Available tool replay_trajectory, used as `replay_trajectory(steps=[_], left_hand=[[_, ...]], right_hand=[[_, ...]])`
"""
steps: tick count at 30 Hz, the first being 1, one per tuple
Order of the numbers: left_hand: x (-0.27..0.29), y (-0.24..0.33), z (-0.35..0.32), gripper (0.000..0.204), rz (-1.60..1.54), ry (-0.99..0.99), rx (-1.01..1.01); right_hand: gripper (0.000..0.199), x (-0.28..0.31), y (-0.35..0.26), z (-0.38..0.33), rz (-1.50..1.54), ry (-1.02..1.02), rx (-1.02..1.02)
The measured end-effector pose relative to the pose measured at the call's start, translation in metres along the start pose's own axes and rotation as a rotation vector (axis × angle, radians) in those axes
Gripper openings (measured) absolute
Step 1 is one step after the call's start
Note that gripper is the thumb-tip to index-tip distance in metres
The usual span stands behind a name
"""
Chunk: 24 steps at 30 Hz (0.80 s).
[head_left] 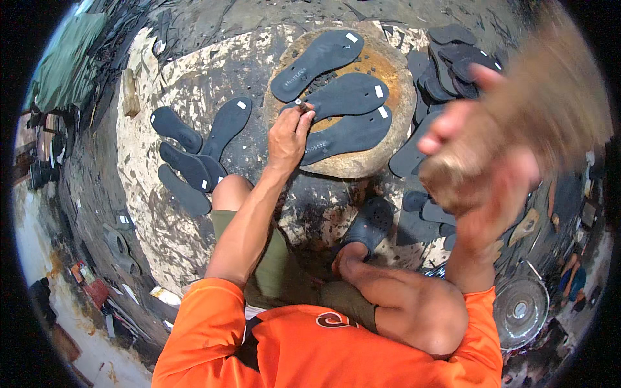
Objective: The person repeatedly strikes the soles of black sandals with a wooden block on a circular wooden board. They handle the sandals one at a time, striking each sole multiple times before moving to the next.
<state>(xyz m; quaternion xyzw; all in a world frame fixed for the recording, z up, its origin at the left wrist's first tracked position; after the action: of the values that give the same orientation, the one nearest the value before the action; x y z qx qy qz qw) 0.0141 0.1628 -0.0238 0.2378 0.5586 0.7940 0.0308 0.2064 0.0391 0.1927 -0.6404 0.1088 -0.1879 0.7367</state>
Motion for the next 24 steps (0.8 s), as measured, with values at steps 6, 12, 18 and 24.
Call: replay_trajectory(steps=[6, 12, 18, 24], left_hand=[[-0.009, 0.0, 0.002, 0.019, 0.16, -0.092, -0.218], [0.007, -0.025, 0.004, 0.029, -0.757, 0.511, 0.517], [-0.005, -0.004, -0.031, 0.026, -0.286, 0.027, 0.422], [-0.007, 0.003, -0.026, 0.022, -0.102, -0.051, 0.325]], right_hand=[[0.062, -0.023, 0.179, -0.056, -0.571, -0.667, -0.542], [0.064, -0.006, 0.22, -0.104, -0.321, -0.615, -0.668], [0.061, -0.019, 0.205, -0.107, -0.072, -0.538, -0.86], [0.052, 0.002, 0.11, -0.064, 0.077, -0.459, -0.781]])
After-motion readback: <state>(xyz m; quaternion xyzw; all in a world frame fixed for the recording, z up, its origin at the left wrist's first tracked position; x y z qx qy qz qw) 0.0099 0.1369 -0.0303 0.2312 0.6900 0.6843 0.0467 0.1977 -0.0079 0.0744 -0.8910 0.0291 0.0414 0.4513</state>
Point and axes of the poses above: each hand's wrist, its own z-axis towards the middle knuckle, its own x-axis out of the back of the hand, y = z × x, the point moved 6 cm from there along z, towards the middle knuckle, and after that the axes turned 15 degrees about -z, right-handed, at the moved point
